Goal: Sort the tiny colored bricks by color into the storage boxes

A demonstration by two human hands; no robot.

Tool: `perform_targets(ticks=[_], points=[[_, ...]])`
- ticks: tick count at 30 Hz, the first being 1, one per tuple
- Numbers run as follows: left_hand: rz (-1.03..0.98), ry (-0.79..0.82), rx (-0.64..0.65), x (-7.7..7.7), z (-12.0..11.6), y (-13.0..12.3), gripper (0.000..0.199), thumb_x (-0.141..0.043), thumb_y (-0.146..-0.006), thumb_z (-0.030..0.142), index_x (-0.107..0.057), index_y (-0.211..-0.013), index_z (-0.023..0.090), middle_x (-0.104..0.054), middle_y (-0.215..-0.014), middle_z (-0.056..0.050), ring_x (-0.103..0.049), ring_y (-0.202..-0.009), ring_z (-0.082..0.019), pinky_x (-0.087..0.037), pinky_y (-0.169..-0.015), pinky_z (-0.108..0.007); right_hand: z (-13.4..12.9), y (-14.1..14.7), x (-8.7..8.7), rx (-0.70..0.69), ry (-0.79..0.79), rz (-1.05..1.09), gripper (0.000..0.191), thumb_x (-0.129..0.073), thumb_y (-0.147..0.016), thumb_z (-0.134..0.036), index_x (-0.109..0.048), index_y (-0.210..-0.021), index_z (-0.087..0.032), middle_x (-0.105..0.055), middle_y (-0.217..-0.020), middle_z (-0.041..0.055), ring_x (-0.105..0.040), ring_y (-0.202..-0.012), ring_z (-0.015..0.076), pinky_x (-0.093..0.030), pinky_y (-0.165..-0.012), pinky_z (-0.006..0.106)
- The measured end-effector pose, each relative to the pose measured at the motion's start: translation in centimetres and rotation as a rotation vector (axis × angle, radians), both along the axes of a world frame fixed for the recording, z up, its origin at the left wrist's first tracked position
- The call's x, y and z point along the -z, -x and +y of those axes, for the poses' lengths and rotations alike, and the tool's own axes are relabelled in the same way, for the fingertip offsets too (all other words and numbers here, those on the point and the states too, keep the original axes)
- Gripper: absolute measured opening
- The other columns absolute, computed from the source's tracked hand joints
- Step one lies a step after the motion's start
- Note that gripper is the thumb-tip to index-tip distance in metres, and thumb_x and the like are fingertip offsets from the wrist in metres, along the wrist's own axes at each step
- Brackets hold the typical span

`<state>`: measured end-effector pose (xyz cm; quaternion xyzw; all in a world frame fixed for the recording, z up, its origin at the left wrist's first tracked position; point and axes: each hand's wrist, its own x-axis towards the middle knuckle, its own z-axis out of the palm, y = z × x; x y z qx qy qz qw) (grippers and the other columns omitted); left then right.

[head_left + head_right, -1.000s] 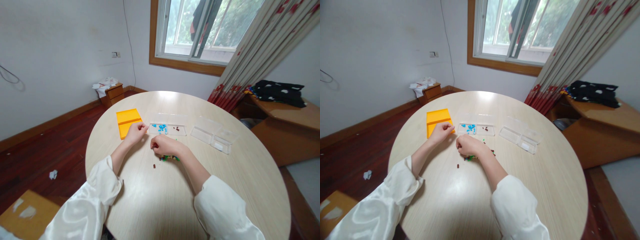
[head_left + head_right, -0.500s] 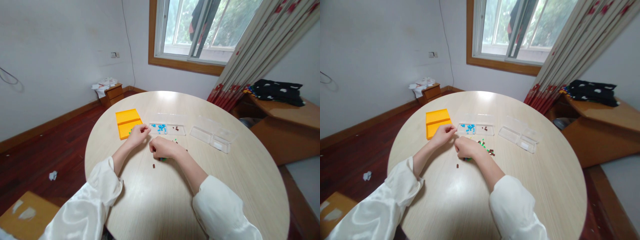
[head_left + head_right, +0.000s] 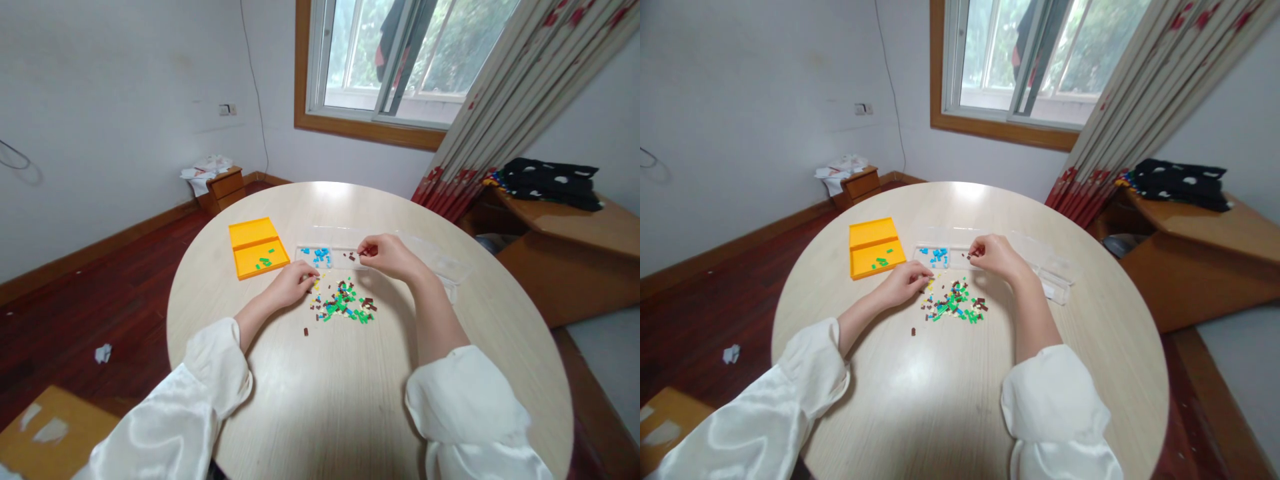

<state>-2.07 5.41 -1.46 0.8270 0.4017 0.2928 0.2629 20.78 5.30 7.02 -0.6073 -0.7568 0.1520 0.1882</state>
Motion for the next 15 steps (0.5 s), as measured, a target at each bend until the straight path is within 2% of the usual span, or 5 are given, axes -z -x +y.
perform_targets(ticks=[6,10,15], points=[[0.049,-0.095,0.127,-0.1,-0.5,-1.2,0.015,-0.055,-0.082,0.015,-0.069,-0.087,0.014,-0.061,-0.087,-0.007,-0.055,-0.087,-0.018,-0.044,-0.082,-0.031,1.2,-0.9,2.0,0.087,-0.011,-0.042,0.013,-0.056,-0.066,-0.01,-0.067,-0.073,-0.013,-0.064,-0.065,0.0022,-0.056,-0.06,0.0119,-0.04,-0.058,0.021],[0.115,-0.168,0.164,-0.2,-1.0,-2.5,0.023,-0.048,-0.086,0.015,-0.07,-0.093,0.017,-0.059,-0.091,-0.008,-0.053,-0.09,-0.019,-0.043,-0.084,-0.033,1.5,-0.7,2.6,0.099,-0.062,-0.038,0.013,-0.057,-0.066,-0.01,-0.068,-0.072,-0.014,-0.065,-0.065,0.0027,-0.056,-0.06,0.0127,-0.04,-0.058,0.021],[0.197,-0.191,0.188,-0.4,-1.4,-3.4,0.027,-0.049,-0.083,0.014,-0.07,-0.099,0.018,-0.058,-0.096,-0.009,-0.052,-0.093,-0.021,-0.042,-0.087,-0.036,1.9,-0.7,3.6,0.101,-0.115,-0.016,0.013,-0.057,-0.066,-0.009,-0.068,-0.072,-0.013,-0.065,-0.064,0.003,-0.055,-0.058,0.0125,-0.039,-0.057,0.022]])
